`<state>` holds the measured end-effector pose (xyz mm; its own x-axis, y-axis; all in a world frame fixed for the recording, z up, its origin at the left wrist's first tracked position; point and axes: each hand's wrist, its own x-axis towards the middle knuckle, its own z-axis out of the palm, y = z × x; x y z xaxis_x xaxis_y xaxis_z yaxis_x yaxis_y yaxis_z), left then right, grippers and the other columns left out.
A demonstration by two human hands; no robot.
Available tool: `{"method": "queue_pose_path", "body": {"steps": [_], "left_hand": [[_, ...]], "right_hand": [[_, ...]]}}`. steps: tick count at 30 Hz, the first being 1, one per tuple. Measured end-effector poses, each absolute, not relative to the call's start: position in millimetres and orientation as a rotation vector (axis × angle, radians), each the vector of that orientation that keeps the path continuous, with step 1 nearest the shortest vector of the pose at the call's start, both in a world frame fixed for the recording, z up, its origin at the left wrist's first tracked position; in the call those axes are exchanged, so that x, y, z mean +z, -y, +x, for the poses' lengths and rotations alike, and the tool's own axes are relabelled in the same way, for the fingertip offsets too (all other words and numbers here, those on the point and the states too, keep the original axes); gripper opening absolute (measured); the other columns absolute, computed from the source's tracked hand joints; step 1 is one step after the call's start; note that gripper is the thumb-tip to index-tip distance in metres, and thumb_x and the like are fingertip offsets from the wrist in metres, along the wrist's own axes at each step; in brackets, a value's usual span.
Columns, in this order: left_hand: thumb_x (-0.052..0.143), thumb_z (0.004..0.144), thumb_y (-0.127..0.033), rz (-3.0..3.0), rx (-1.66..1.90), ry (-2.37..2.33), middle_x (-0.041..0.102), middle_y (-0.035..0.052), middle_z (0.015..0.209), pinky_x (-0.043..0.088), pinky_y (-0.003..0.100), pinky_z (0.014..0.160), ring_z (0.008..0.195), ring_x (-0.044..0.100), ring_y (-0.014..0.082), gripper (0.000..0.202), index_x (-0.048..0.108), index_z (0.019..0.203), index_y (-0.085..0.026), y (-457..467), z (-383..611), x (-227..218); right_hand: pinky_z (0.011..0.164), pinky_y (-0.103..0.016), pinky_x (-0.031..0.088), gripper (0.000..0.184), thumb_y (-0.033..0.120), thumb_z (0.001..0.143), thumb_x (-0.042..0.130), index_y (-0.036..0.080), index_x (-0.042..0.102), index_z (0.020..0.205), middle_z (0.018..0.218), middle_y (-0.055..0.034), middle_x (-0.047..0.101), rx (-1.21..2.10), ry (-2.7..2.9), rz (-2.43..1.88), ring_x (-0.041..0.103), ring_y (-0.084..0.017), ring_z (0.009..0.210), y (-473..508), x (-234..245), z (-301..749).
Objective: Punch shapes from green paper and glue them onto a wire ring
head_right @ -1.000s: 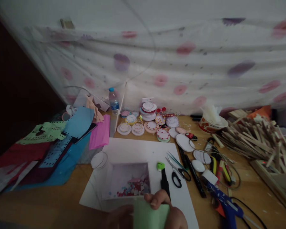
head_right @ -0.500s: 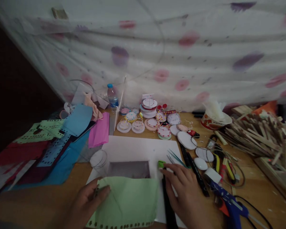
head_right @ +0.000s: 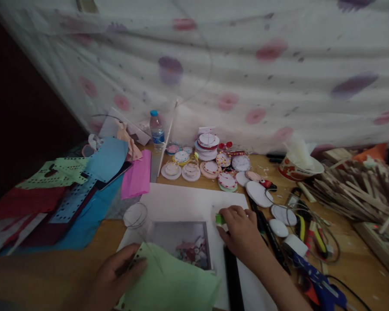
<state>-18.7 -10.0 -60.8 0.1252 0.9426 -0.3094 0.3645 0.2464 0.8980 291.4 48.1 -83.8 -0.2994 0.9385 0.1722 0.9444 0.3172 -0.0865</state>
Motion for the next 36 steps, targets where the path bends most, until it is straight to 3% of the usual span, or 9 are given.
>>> {"method": "queue_pose_path", "body": {"steps": [3,5,9,20,30,36], "left_hand": [[0.055,0.081,-0.039,1.367,0.63,-1.415,0.063,0.0006,0.073,0.044,0.022,0.062,0.07,0.057,0.0182,0.023,0.062,0.073,-0.019,3.2,-22.7,-59.3],[0.052,0.084,-0.039,1.434,0.609,-1.408,0.063,0.0001,0.072,0.044,0.021,0.061,0.07,0.057,0.0178,0.025,0.06,0.07,-0.02,-1.6,-21.9,-57.2],[0.047,0.089,-0.035,1.598,0.581,-1.349,0.065,-0.001,0.076,0.044,0.021,0.065,0.075,0.059,0.0173,0.023,0.062,0.077,-0.022,-9.5,-11.1,-45.8],[0.046,0.092,-0.031,1.852,0.496,-1.269,0.067,-0.0021,0.08,0.042,0.02,0.068,0.077,0.061,0.0145,0.021,0.063,0.083,-0.023,-5.8,-2.3,-31.2],[0.046,0.093,-0.029,1.86,0.492,-1.283,0.067,-0.0022,0.082,0.042,0.019,0.069,0.078,0.062,0.0138,0.02,0.063,0.086,-0.023,-2.8,-3.2,-32.3],[0.045,0.092,-0.026,1.868,0.502,-1.316,0.067,-0.0022,0.079,0.041,0.02,0.069,0.076,0.061,0.0135,0.02,0.063,0.084,-0.022,-1.9,-0.8,-32.9]], "right_hand": [[0.082,-0.039,0.045,0.021,0.031,0.086,0.054,0.021,0.052,0.105,0.099,-0.0084,0.064,0.362,2.094,-1.557,0.059,-0.024,0.093,-31.2,-63.2,283.6],[0.074,-0.029,0.05,0.017,0.031,0.088,0.051,0.023,0.051,0.104,0.095,-0.0048,0.063,0.711,1.927,-1.427,0.061,-0.019,0.087,-17.2,-50.0,270.3],[0.073,-0.028,0.053,0.023,0.028,0.083,0.058,0.024,0.054,0.105,0.09,-0.0024,0.064,1.059,1.81,-1.303,0.063,-0.018,0.081,4.0,-38.1,237.3],[0.064,-0.022,0.053,0.016,0.016,0.073,0.064,0.023,0.06,0.087,0.079,0.0013,0.064,1.044,1.816,-1.388,0.061,-0.015,0.072,7.2,-22.2,208.0],[0.072,-0.023,0.054,0.026,0.018,0.074,0.063,0.025,0.06,0.098,0.093,-0.0002,0.066,1.071,1.814,-1.337,0.063,-0.017,0.083,9.8,-29.0,208.2],[0.078,-0.026,0.049,0.018,0.017,0.072,0.061,0.021,0.063,0.089,0.091,-0.0018,0.066,1.245,1.725,-1.516,0.061,-0.018,0.087,10.3,-10.6,203.6]]}}
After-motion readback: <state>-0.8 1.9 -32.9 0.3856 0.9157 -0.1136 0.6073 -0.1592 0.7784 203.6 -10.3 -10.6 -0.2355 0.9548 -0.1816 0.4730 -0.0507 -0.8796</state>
